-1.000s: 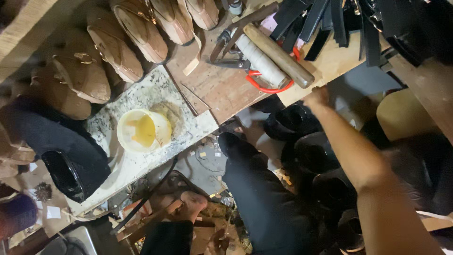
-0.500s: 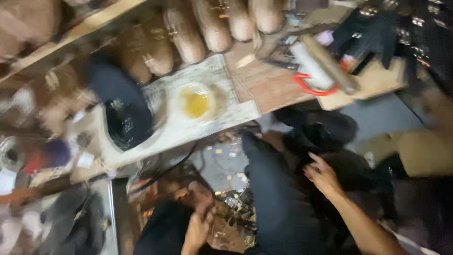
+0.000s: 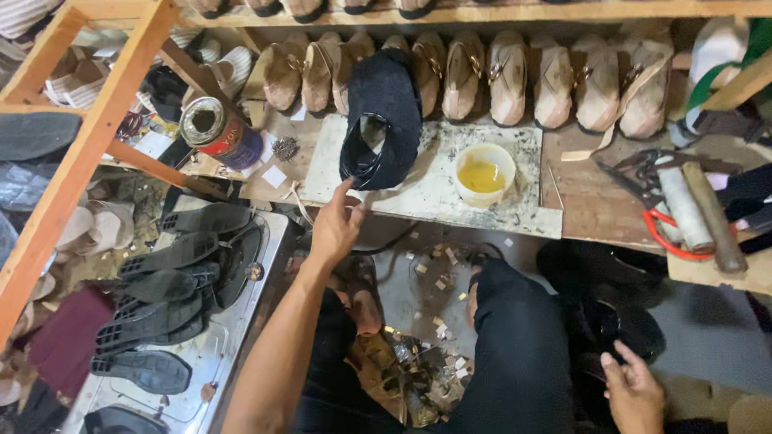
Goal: The person sits on the floor in a shoe workshop and applies glue by hand to black shoe upper components, spreading the adhesive over the material, rubbing it in, and setting the treated pieces on the workbench beside a cup of glue.
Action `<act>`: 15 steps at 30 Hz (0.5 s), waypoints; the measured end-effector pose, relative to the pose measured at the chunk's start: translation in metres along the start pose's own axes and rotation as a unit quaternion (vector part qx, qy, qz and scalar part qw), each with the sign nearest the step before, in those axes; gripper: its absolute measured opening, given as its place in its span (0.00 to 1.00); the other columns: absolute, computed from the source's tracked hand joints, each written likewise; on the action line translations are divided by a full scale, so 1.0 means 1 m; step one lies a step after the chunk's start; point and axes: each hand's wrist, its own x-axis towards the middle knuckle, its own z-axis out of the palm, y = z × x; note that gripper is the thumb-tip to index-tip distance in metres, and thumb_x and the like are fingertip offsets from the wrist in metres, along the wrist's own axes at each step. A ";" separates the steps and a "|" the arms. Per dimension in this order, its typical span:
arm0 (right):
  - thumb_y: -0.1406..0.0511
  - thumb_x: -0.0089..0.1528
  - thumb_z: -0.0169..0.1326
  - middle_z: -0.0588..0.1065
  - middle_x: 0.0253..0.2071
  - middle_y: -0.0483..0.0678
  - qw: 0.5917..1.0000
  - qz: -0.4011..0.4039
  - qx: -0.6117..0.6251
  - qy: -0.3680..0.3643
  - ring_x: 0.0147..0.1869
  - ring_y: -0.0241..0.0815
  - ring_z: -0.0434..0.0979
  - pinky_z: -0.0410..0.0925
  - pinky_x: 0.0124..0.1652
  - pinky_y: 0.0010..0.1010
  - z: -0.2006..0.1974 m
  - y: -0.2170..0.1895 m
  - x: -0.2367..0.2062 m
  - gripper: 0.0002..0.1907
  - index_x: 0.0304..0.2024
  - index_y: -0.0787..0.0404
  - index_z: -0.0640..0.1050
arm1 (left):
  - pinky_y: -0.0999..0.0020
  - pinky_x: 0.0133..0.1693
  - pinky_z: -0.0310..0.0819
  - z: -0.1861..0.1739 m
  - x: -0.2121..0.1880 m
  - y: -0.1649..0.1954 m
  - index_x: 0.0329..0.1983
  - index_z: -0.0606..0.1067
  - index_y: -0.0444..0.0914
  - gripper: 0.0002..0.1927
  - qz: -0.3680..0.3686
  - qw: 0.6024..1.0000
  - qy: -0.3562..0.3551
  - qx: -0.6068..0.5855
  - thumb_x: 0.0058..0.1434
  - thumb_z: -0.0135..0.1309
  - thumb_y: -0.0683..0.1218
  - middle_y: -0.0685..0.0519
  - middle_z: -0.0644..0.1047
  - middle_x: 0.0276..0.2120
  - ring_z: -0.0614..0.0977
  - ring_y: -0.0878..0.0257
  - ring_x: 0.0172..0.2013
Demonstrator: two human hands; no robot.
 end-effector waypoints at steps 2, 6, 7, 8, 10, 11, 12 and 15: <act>0.61 0.66 0.59 0.67 0.22 0.46 0.999 -0.039 0.006 -0.012 0.26 0.34 0.65 0.63 0.28 0.28 -0.001 0.003 0.002 0.28 0.68 0.61 0.74 | 0.60 0.43 0.78 0.000 0.010 -0.006 0.59 0.72 0.38 0.20 0.004 1.000 -0.009 -0.026 0.67 0.54 0.49 0.46 0.82 0.43 0.85 0.56 0.38; 0.64 0.64 0.59 0.69 0.22 0.46 0.998 -0.055 0.006 0.008 0.25 0.33 0.65 0.61 0.28 0.27 -0.004 0.009 -0.005 0.27 0.66 0.62 0.76 | 0.66 0.40 0.77 -0.006 0.005 -0.019 0.42 0.78 0.36 0.14 -0.103 0.981 0.082 -0.146 0.74 0.51 0.51 0.53 0.80 0.30 0.80 0.65 0.31; 0.65 0.64 0.59 0.68 0.22 0.46 0.998 -0.066 0.019 0.012 0.25 0.34 0.64 0.60 0.28 0.27 -0.005 0.012 -0.007 0.27 0.66 0.62 0.76 | 0.68 0.39 0.79 -0.008 -0.004 -0.025 0.39 0.77 0.37 0.13 -0.114 0.952 0.117 -0.258 0.72 0.52 0.51 0.56 0.77 0.28 0.77 0.67 0.30; 0.65 0.64 0.59 0.69 0.21 0.46 0.996 -0.091 0.006 0.012 0.25 0.33 0.64 0.60 0.29 0.26 -0.006 0.013 -0.008 0.27 0.66 0.62 0.76 | 0.70 0.38 0.80 -0.008 -0.016 -0.032 0.36 0.76 0.37 0.12 -0.124 0.910 0.149 -0.366 0.70 0.53 0.50 0.59 0.74 0.26 0.74 0.69 0.28; 0.65 0.64 0.59 0.71 0.21 0.47 0.990 -0.140 -0.020 0.010 0.26 0.33 0.66 0.62 0.30 0.25 -0.009 0.004 -0.014 0.26 0.65 0.63 0.76 | 0.74 0.31 0.64 -0.008 -0.048 -0.050 0.30 0.73 0.37 0.13 -0.139 0.928 0.166 -0.302 0.67 0.60 0.47 0.59 0.71 0.23 0.69 0.70 0.26; 0.64 0.64 0.59 0.71 0.21 0.46 0.990 -0.141 -0.014 -0.013 0.26 0.32 0.67 0.63 0.31 0.24 -0.009 -0.005 -0.017 0.27 0.65 0.62 0.76 | 0.74 0.28 0.61 -0.003 -0.067 -0.061 0.31 0.73 0.37 0.11 -0.175 0.923 0.147 -0.308 0.65 0.61 0.46 0.59 0.71 0.23 0.68 0.70 0.24; 0.63 0.63 0.59 0.71 0.22 0.46 0.989 -0.142 -0.009 -0.035 0.27 0.31 0.67 0.64 0.31 0.24 -0.006 -0.017 -0.018 0.27 0.65 0.62 0.76 | 0.73 0.24 0.58 0.004 -0.089 -0.072 0.31 0.72 0.38 0.10 -0.210 0.917 0.126 -0.315 0.63 0.62 0.45 0.58 0.71 0.23 0.67 0.70 0.23; 0.61 0.62 0.60 0.73 0.24 0.44 0.976 -0.194 -0.078 -0.056 0.30 0.29 0.69 0.66 0.34 0.23 0.004 -0.075 -0.027 0.24 0.61 0.60 0.78 | 0.78 0.35 0.71 0.039 -0.141 -0.095 0.37 0.69 0.39 0.13 -0.072 0.902 0.118 -0.409 0.59 0.64 0.38 0.61 0.72 0.28 0.74 0.73 0.30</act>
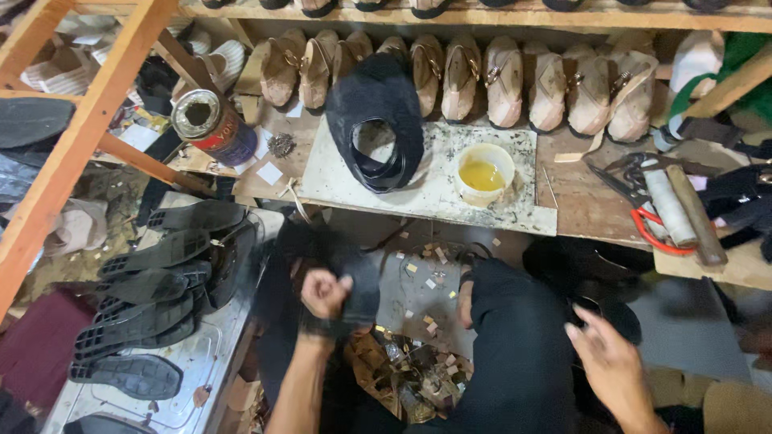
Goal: The person sits on the floor in a shoe workshop and applies glue by hand to black shoe upper components, spreading the adhesive over the material, rubbing it in, and setting the treated pieces on the workbench beside a cup of glue.
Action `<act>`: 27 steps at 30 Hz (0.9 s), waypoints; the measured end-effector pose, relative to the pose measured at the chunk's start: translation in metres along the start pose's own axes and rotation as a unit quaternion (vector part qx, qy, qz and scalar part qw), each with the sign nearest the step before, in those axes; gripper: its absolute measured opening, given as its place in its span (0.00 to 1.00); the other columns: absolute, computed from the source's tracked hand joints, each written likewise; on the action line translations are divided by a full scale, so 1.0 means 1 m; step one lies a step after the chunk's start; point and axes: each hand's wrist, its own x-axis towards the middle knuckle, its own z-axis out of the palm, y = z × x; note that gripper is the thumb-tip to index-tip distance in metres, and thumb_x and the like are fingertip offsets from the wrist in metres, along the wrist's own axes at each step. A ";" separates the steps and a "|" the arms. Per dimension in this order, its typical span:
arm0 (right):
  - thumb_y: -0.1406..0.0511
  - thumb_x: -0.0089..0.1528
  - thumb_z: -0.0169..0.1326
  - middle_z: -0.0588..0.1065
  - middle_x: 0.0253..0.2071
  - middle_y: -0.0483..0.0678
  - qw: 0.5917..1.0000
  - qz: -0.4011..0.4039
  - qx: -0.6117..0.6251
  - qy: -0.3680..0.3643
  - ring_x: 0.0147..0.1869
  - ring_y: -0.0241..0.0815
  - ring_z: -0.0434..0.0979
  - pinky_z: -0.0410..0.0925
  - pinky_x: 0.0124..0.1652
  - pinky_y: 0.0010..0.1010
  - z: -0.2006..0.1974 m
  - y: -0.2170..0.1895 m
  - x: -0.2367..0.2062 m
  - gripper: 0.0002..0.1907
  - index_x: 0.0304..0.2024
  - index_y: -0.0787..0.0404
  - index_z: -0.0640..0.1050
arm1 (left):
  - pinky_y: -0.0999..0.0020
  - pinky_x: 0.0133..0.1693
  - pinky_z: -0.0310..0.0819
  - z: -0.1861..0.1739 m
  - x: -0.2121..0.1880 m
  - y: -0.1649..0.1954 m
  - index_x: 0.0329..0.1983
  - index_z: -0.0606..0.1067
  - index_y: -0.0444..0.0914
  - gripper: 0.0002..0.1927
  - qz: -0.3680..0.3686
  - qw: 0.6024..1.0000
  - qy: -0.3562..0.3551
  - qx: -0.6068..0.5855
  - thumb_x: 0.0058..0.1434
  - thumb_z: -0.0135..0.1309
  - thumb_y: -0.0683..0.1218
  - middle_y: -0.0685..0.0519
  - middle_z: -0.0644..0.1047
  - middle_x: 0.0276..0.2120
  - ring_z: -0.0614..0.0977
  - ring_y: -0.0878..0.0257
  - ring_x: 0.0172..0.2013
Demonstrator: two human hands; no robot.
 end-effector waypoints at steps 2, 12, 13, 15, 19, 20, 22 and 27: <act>0.61 0.61 0.60 0.75 0.27 0.45 0.998 -0.050 -0.045 -0.016 0.31 0.32 0.71 0.68 0.35 0.25 0.002 -0.048 0.017 0.23 0.59 0.58 0.79 | 0.77 0.26 0.65 -0.008 -0.031 -0.015 0.41 0.68 0.40 0.18 -0.075 0.997 -0.023 -0.021 0.55 0.66 0.37 0.59 0.70 0.24 0.69 0.73 0.23; 0.43 0.54 0.61 0.59 0.75 0.56 0.871 -0.388 -0.294 -0.056 0.76 0.62 0.52 0.53 0.67 0.58 0.050 -0.220 0.157 0.30 0.48 0.54 0.85 | 0.67 0.32 0.77 0.004 -0.128 0.014 0.41 0.77 0.35 0.06 -0.395 0.882 -0.009 -0.257 0.63 0.55 0.42 0.50 0.81 0.30 0.82 0.62 0.27; 0.40 0.51 0.61 0.53 0.77 0.55 0.860 -0.370 -0.341 -0.082 0.78 0.64 0.44 0.47 0.65 0.65 0.059 -0.227 0.168 0.33 0.48 0.53 0.85 | 0.68 0.33 0.77 0.003 -0.130 0.018 0.42 0.78 0.34 0.07 -0.374 0.891 -0.032 -0.255 0.64 0.55 0.43 0.50 0.81 0.31 0.82 0.62 0.28; 0.35 0.46 0.61 0.45 0.79 0.54 0.838 -0.360 -0.391 -0.120 0.80 0.66 0.31 0.39 0.63 0.75 0.070 -0.237 0.188 0.39 0.49 0.51 0.85 | 0.70 0.34 0.77 0.002 -0.133 0.026 0.43 0.78 0.34 0.08 -0.344 0.902 -0.052 -0.254 0.65 0.56 0.43 0.51 0.81 0.32 0.82 0.64 0.29; 0.33 0.45 0.61 0.42 0.79 0.47 0.792 -0.329 -0.484 -0.178 0.82 0.63 0.26 0.33 0.65 0.76 0.071 -0.238 0.207 0.38 0.46 0.47 0.86 | 0.69 0.33 0.74 0.002 -0.138 0.039 0.43 0.77 0.37 0.08 -0.407 0.884 0.042 -0.225 0.64 0.55 0.44 0.54 0.79 0.31 0.80 0.64 0.28; 0.34 0.46 0.61 0.43 0.80 0.44 0.775 -0.299 -0.523 -0.192 0.82 0.60 0.28 0.33 0.68 0.72 0.068 -0.236 0.210 0.35 0.43 0.47 0.88 | 0.68 0.32 0.73 0.001 -0.139 0.041 0.43 0.76 0.38 0.08 -0.447 0.866 0.085 -0.208 0.63 0.55 0.45 0.54 0.79 0.30 0.80 0.63 0.27; 0.35 0.49 0.59 0.52 0.79 0.50 0.807 -0.400 -0.417 -0.120 0.83 0.64 0.37 0.41 0.69 0.70 0.056 -0.227 0.207 0.34 0.40 0.52 0.87 | 0.72 0.35 0.74 -0.007 -0.136 0.045 0.45 0.78 0.40 0.10 -0.448 0.880 0.032 -0.158 0.61 0.53 0.45 0.56 0.81 0.32 0.81 0.67 0.29; 0.47 0.54 0.64 0.71 0.68 0.48 0.860 -0.378 -0.321 -0.117 0.79 0.57 0.59 0.58 0.67 0.55 0.041 -0.212 0.177 0.22 0.30 0.59 0.85 | 0.72 0.33 0.71 -0.011 -0.136 0.046 0.43 0.74 0.32 0.12 -0.313 0.930 -0.103 -0.164 0.75 0.58 0.46 0.55 0.76 0.33 0.77 0.69 0.32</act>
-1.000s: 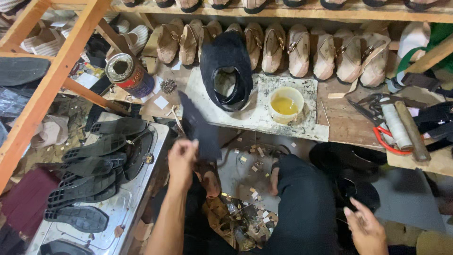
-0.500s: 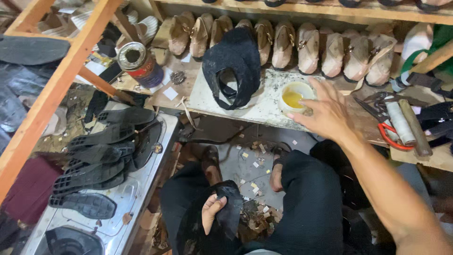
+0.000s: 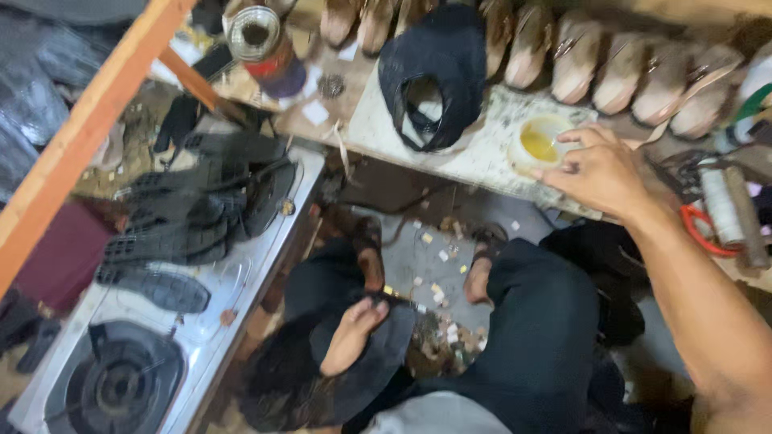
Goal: The person sits on the floor in a shoe workshop and applies glue by hand to black shoe upper components, spreading the adhesive over the material, rubbing it in, and setting the treated pieces on the workbench beside a cup of glue.
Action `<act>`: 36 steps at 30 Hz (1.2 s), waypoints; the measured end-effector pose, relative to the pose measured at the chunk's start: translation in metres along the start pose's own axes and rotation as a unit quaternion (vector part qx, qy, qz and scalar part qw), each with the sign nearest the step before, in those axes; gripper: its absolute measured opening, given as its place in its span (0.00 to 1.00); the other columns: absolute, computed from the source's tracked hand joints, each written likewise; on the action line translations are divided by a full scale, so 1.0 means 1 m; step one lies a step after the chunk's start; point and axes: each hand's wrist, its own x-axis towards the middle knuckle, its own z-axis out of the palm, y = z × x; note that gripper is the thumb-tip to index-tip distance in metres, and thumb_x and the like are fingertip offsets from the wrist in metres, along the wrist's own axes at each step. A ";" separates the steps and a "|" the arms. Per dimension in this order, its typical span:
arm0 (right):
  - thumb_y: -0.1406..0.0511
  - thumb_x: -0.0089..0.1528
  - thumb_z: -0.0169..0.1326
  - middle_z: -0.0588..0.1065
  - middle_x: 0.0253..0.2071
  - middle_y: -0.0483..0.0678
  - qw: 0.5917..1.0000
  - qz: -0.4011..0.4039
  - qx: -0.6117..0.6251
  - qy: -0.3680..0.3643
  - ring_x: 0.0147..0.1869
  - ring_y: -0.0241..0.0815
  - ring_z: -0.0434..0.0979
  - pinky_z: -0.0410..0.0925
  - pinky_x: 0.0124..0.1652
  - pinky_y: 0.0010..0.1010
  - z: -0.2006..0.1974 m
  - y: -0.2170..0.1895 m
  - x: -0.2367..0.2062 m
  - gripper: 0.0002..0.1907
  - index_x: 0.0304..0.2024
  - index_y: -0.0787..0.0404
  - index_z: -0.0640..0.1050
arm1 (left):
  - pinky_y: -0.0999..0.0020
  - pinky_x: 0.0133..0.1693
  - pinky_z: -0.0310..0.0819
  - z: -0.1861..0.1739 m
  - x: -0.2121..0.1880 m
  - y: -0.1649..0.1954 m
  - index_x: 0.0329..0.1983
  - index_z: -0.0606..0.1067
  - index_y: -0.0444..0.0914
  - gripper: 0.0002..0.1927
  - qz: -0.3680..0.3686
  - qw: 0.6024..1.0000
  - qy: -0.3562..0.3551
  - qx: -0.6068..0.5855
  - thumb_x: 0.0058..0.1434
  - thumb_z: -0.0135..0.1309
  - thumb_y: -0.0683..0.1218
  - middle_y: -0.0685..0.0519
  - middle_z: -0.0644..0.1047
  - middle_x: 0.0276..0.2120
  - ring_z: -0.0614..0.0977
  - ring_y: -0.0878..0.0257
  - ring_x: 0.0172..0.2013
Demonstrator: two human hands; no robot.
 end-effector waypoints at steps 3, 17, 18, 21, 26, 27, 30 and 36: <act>0.59 0.58 0.63 0.75 0.64 0.48 0.975 -0.077 0.206 0.011 0.73 0.49 0.70 0.63 0.69 0.42 0.000 -0.034 -0.036 0.11 0.30 0.60 0.82 | 0.71 0.32 0.73 0.018 0.014 0.005 0.47 0.76 0.34 0.11 -0.005 1.000 0.012 -0.017 0.72 0.56 0.47 0.53 0.79 0.35 0.79 0.67 0.31; 0.70 0.47 0.62 0.64 0.67 0.59 0.947 -0.265 0.165 0.082 0.70 0.64 0.65 0.63 0.62 0.52 0.032 -0.175 -0.138 0.25 0.49 0.53 0.82 | 0.68 0.38 0.80 0.103 0.000 0.058 0.57 0.75 0.35 0.16 0.021 0.990 -0.011 -0.142 0.68 0.53 0.44 0.52 0.81 0.41 0.84 0.63 0.37; 0.71 0.47 0.61 0.64 0.67 0.59 0.946 -0.268 0.159 0.091 0.70 0.64 0.65 0.64 0.62 0.52 0.032 -0.175 -0.137 0.25 0.49 0.52 0.81 | 0.69 0.39 0.80 0.103 0.002 0.056 0.58 0.75 0.35 0.16 0.023 0.991 -0.006 -0.132 0.69 0.53 0.44 0.52 0.81 0.42 0.84 0.64 0.38; 0.72 0.50 0.62 0.63 0.68 0.60 0.942 -0.265 0.174 0.109 0.71 0.59 0.66 0.64 0.63 0.51 0.032 -0.175 -0.135 0.26 0.52 0.55 0.80 | 0.70 0.40 0.80 0.098 0.005 0.047 0.56 0.74 0.35 0.14 0.030 0.990 0.002 -0.135 0.70 0.53 0.44 0.52 0.81 0.43 0.83 0.65 0.39; 0.70 0.46 0.65 0.66 0.66 0.53 0.938 -0.299 0.139 0.105 0.69 0.58 0.68 0.65 0.62 0.51 0.025 -0.172 -0.131 0.27 0.49 0.51 0.81 | 0.69 0.43 0.82 0.094 0.004 0.033 0.51 0.73 0.34 0.10 0.027 0.983 0.001 -0.184 0.70 0.52 0.44 0.48 0.81 0.45 0.84 0.64 0.41; 0.70 0.47 0.66 0.67 0.65 0.51 0.936 -0.306 0.136 0.109 0.69 0.57 0.68 0.65 0.62 0.51 0.024 -0.170 -0.130 0.26 0.49 0.50 0.81 | 0.68 0.42 0.82 0.094 0.004 0.032 0.51 0.74 0.35 0.10 0.026 0.984 0.000 -0.178 0.70 0.53 0.44 0.48 0.81 0.44 0.84 0.64 0.39; 0.71 0.47 0.64 0.66 0.64 0.55 0.937 -0.295 0.139 0.124 0.69 0.60 0.68 0.66 0.63 0.51 0.022 -0.168 -0.126 0.26 0.50 0.54 0.82 | 0.67 0.39 0.82 0.093 0.004 0.029 0.50 0.74 0.36 0.09 0.034 0.984 -0.011 -0.177 0.70 0.53 0.45 0.49 0.81 0.42 0.84 0.64 0.37; 0.66 0.54 0.67 0.70 0.62 0.51 0.925 -0.321 0.144 0.142 0.68 0.56 0.69 0.66 0.63 0.51 0.026 -0.167 -0.124 0.15 0.44 0.51 0.80 | 0.69 0.42 0.81 0.097 0.006 0.030 0.50 0.73 0.35 0.09 0.034 0.982 -0.008 -0.185 0.70 0.54 0.44 0.49 0.81 0.43 0.84 0.64 0.39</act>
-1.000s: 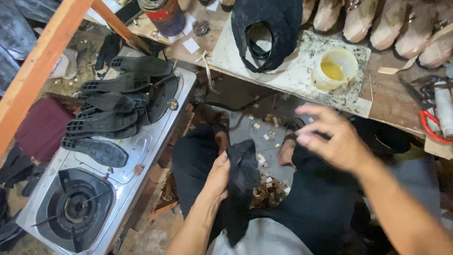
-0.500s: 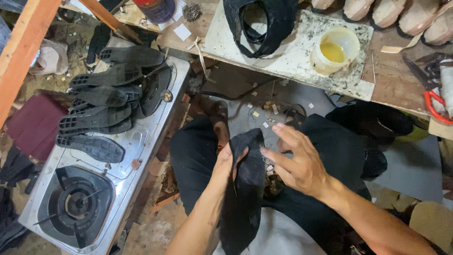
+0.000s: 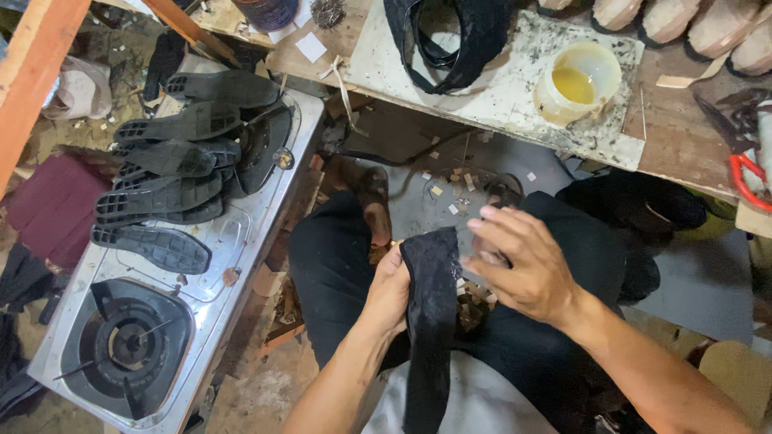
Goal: The person sits on the floor in a shoe workshop and applies glue by hand to black shoe upper components, spreading the adhesive over the material, rubbing it in, and setting the treated pieces on the workbench beside a cup of glue.
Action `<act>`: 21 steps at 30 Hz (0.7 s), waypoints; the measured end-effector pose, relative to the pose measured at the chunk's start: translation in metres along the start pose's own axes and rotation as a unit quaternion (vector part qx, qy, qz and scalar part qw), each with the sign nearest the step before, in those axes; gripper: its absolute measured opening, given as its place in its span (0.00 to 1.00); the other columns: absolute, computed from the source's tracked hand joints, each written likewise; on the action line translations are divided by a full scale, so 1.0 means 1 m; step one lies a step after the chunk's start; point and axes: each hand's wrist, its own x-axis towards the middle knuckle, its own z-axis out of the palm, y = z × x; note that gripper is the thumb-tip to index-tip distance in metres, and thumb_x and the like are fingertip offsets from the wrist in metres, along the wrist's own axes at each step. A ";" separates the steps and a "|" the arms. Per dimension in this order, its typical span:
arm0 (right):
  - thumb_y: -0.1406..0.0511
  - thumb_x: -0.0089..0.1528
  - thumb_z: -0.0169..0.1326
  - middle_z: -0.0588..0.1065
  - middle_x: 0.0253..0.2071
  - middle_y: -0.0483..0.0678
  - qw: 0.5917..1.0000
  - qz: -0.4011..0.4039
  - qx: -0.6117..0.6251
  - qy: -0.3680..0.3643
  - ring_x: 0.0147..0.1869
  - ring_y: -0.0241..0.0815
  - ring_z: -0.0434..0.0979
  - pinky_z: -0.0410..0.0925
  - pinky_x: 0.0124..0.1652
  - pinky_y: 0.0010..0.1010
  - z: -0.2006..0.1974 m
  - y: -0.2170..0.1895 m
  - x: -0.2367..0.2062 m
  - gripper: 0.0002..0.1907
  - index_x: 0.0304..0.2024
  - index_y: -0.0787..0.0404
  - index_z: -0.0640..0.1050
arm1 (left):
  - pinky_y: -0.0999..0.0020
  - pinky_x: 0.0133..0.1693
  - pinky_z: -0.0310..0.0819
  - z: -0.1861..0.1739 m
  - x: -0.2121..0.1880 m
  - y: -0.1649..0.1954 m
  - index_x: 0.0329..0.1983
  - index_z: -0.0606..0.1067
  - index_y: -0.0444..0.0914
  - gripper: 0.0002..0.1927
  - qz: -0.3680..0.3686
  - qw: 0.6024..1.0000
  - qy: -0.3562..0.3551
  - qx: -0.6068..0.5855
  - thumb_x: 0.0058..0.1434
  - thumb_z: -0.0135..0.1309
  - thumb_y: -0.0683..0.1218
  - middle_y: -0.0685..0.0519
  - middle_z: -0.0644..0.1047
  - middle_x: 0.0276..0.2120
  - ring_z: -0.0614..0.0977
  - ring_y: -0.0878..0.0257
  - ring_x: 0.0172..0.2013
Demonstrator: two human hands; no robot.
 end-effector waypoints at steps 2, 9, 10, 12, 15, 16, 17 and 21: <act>0.67 0.56 0.66 0.69 0.61 0.52 1.000 0.004 -0.005 -0.001 0.67 0.57 0.69 0.66 0.62 0.51 0.001 0.001 -0.001 0.17 0.48 0.52 0.81 | 0.69 0.40 0.80 0.004 -0.001 0.002 0.51 0.75 0.35 0.11 -0.007 1.000 -0.002 -0.005 0.70 0.53 0.45 0.49 0.81 0.42 0.83 0.65 0.38; 0.74 0.55 0.62 0.70 0.61 0.51 1.000 -0.016 -0.011 0.004 0.69 0.56 0.69 0.67 0.64 0.52 0.001 0.004 -0.002 0.20 0.49 0.51 0.82 | 0.70 0.44 0.80 -0.001 -0.001 0.006 0.52 0.74 0.35 0.12 0.019 1.000 0.006 0.012 0.69 0.53 0.45 0.50 0.81 0.45 0.84 0.65 0.41; 0.74 0.55 0.61 0.70 0.61 0.52 1.000 -0.016 -0.014 -0.007 0.69 0.57 0.69 0.67 0.63 0.52 0.001 0.004 -0.001 0.21 0.49 0.52 0.82 | 0.68 0.43 0.80 -0.005 0.000 0.002 0.52 0.74 0.35 0.11 0.028 1.000 -0.007 0.005 0.71 0.53 0.46 0.49 0.81 0.45 0.83 0.64 0.41; 0.75 0.54 0.61 0.70 0.61 0.53 0.999 -0.019 -0.022 -0.027 0.68 0.59 0.68 0.67 0.60 0.51 0.001 0.004 0.000 0.22 0.50 0.52 0.83 | 0.67 0.43 0.80 -0.014 0.006 -0.005 0.51 0.73 0.35 0.11 0.035 0.999 -0.015 -0.005 0.72 0.54 0.46 0.49 0.81 0.45 0.83 0.63 0.41; 0.70 0.50 0.63 0.71 0.61 0.52 0.997 -0.012 0.026 -0.069 0.65 0.60 0.73 0.67 0.60 0.52 -0.002 0.006 0.001 0.16 0.41 0.55 0.81 | 0.67 0.45 0.80 -0.035 0.020 -0.008 0.52 0.73 0.36 0.12 0.042 0.998 0.051 0.012 0.70 0.53 0.47 0.51 0.81 0.45 0.83 0.64 0.42; 0.70 0.52 0.63 0.71 0.61 0.53 0.998 0.010 0.028 -0.051 0.62 0.56 0.74 0.67 0.60 0.50 -0.003 0.010 0.001 0.14 0.41 0.56 0.82 | 0.68 0.46 0.80 -0.043 0.029 -0.003 0.53 0.74 0.37 0.14 0.049 0.992 0.108 0.034 0.68 0.51 0.48 0.54 0.81 0.45 0.83 0.65 0.43; 0.71 0.55 0.63 0.70 0.62 0.53 0.998 0.036 0.030 -0.033 0.58 0.51 0.76 0.68 0.60 0.48 -0.005 0.016 0.002 0.12 0.42 0.58 0.82 | 0.69 0.47 0.81 -0.050 0.031 0.001 0.54 0.75 0.38 0.16 0.052 0.984 0.164 0.056 0.66 0.50 0.49 0.56 0.81 0.45 0.83 0.66 0.44; 0.71 0.60 0.59 0.73 0.64 0.48 0.976 0.213 0.041 -0.014 0.58 0.53 0.80 0.71 0.59 0.35 -0.030 0.055 -0.002 0.13 0.48 0.63 0.83 | 0.61 0.44 0.68 -0.064 0.010 0.014 0.54 0.74 0.34 0.15 0.097 0.968 0.137 0.187 0.68 0.58 0.46 0.51 0.76 0.43 0.76 0.59 0.42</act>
